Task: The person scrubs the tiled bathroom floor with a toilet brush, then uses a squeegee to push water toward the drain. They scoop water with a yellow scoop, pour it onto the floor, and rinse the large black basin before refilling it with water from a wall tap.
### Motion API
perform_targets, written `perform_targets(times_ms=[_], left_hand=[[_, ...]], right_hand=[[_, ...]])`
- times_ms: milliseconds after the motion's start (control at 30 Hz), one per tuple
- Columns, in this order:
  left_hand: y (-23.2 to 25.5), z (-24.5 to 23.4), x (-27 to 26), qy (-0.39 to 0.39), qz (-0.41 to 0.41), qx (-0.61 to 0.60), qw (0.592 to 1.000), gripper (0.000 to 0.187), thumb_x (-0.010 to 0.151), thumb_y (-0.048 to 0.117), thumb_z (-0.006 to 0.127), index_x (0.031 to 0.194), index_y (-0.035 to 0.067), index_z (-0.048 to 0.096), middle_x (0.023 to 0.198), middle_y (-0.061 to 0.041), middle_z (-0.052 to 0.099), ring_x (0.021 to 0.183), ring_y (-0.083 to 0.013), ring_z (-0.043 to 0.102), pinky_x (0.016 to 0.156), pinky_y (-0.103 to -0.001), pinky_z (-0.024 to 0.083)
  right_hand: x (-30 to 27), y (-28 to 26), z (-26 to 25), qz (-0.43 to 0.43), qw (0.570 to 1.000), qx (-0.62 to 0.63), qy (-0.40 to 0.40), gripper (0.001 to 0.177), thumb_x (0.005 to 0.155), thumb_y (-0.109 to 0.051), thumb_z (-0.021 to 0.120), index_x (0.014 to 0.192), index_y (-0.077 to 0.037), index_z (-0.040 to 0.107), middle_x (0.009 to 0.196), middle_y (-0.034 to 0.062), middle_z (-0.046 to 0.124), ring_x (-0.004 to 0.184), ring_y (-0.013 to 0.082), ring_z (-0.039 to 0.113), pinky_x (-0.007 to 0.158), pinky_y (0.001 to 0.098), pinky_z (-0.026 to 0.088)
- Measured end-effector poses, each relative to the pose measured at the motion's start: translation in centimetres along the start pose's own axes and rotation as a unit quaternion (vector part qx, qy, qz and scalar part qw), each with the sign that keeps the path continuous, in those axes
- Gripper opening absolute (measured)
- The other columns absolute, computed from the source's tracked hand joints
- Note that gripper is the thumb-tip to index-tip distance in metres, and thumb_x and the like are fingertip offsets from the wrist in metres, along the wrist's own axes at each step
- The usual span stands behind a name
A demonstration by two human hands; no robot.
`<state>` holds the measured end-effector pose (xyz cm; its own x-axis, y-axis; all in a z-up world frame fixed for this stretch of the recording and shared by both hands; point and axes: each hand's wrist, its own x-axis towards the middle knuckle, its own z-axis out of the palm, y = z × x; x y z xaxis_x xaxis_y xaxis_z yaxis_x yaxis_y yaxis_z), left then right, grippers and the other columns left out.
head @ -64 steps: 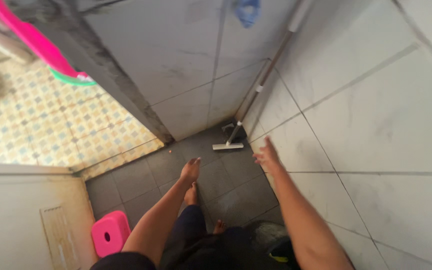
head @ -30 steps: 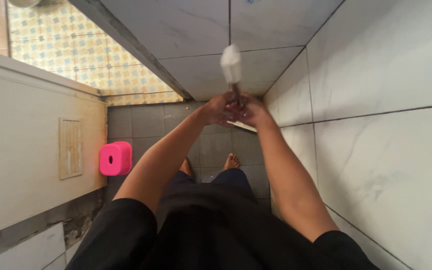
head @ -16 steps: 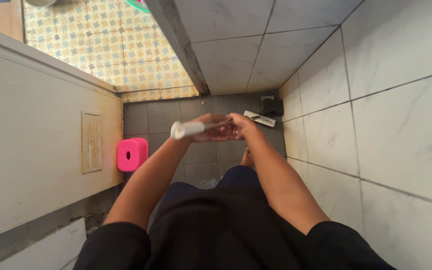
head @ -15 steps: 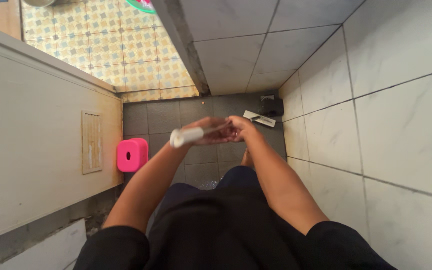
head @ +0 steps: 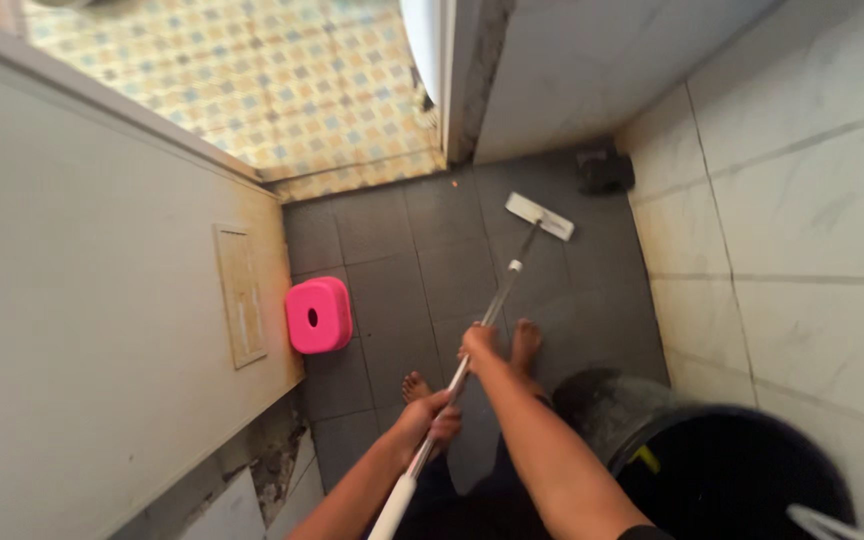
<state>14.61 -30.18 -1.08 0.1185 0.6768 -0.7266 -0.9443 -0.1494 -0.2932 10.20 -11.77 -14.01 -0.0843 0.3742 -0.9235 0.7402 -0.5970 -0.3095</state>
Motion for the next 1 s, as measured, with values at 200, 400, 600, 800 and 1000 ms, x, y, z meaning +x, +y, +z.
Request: perform_targets(times_ms=[200, 400, 600, 800, 1000], left_hand=[[-1.2, -5.1, -3.5, 0.054, 0.025, 0.039, 0.997, 0.033, 0.103, 0.032, 0.042, 0.128, 0.018, 0.060, 0.063, 0.003, 0.042, 0.043, -0.0025, 0.032, 0.033, -0.016, 0.025], [1.0, -4.0, 9.0, 0.040, 0.104, 0.150, 0.982, 0.033, 0.107, 0.036, 0.046, 0.126, 0.014, 0.062, 0.066, 0.006, 0.046, 0.046, -0.0025, 0.037, 0.039, -0.019, 0.032], [1.5, -7.7, 13.4, 0.178, 0.098, 0.394, 0.897, 0.032, 0.105, 0.038, 0.050, 0.120, 0.010, 0.058, 0.070, -0.004, 0.058, 0.048, -0.0145, 0.054, 0.043, -0.030, 0.046], [4.6, -12.7, 24.5, 0.183, 0.226, 0.500, 0.816, 0.039, 0.106, 0.038, 0.046, 0.133, 0.012, 0.055, 0.079, -0.012, 0.061, 0.063, -0.0240, 0.059, 0.058, -0.039, 0.048], [-1.6, -16.5, 19.6, 0.143, 0.268, 0.589, 0.748, 0.051, 0.113, 0.043, 0.033, 0.141, 0.006, 0.053, 0.113, -0.017, 0.069, 0.102, -0.0272, 0.066, 0.092, -0.041, 0.051]], right_hand=[[2.0, 7.3, 4.1, -0.038, 0.985, -0.153, 0.072, 0.041, 0.107, -0.036, 0.044, 0.134, -0.006, 0.041, 0.097, 0.0206, 0.068, 0.065, 0.0353, 0.071, 0.052, 0.0429, 0.058], [14.1, -0.8, 0.9, -0.070, 0.976, -0.191, 0.078, 0.037, 0.105, -0.033, 0.047, 0.128, -0.004, 0.041, 0.084, 0.0158, 0.066, 0.055, 0.0280, 0.070, 0.045, 0.0413, 0.060], [17.1, 0.9, 1.7, -0.088, 0.978, -0.172, 0.082, 0.041, 0.108, -0.035, 0.049, 0.135, -0.004, 0.044, 0.084, 0.0151, 0.066, 0.055, 0.0243, 0.065, 0.046, 0.0409, 0.057], [22.1, -1.5, 1.0, -0.265, 0.915, -0.285, 0.101, 0.072, 0.104, -0.027, 0.045, 0.161, -0.012, 0.003, 0.080, 0.0176, 0.072, 0.054, 0.0265, 0.071, 0.045, 0.0377, 0.060], [19.1, 7.7, -0.8, -0.051, 0.958, -0.263, 0.107, 0.045, 0.107, -0.038, 0.034, 0.147, -0.015, 0.037, 0.108, 0.0201, 0.069, 0.084, 0.0403, 0.073, 0.073, 0.0485, 0.062]])
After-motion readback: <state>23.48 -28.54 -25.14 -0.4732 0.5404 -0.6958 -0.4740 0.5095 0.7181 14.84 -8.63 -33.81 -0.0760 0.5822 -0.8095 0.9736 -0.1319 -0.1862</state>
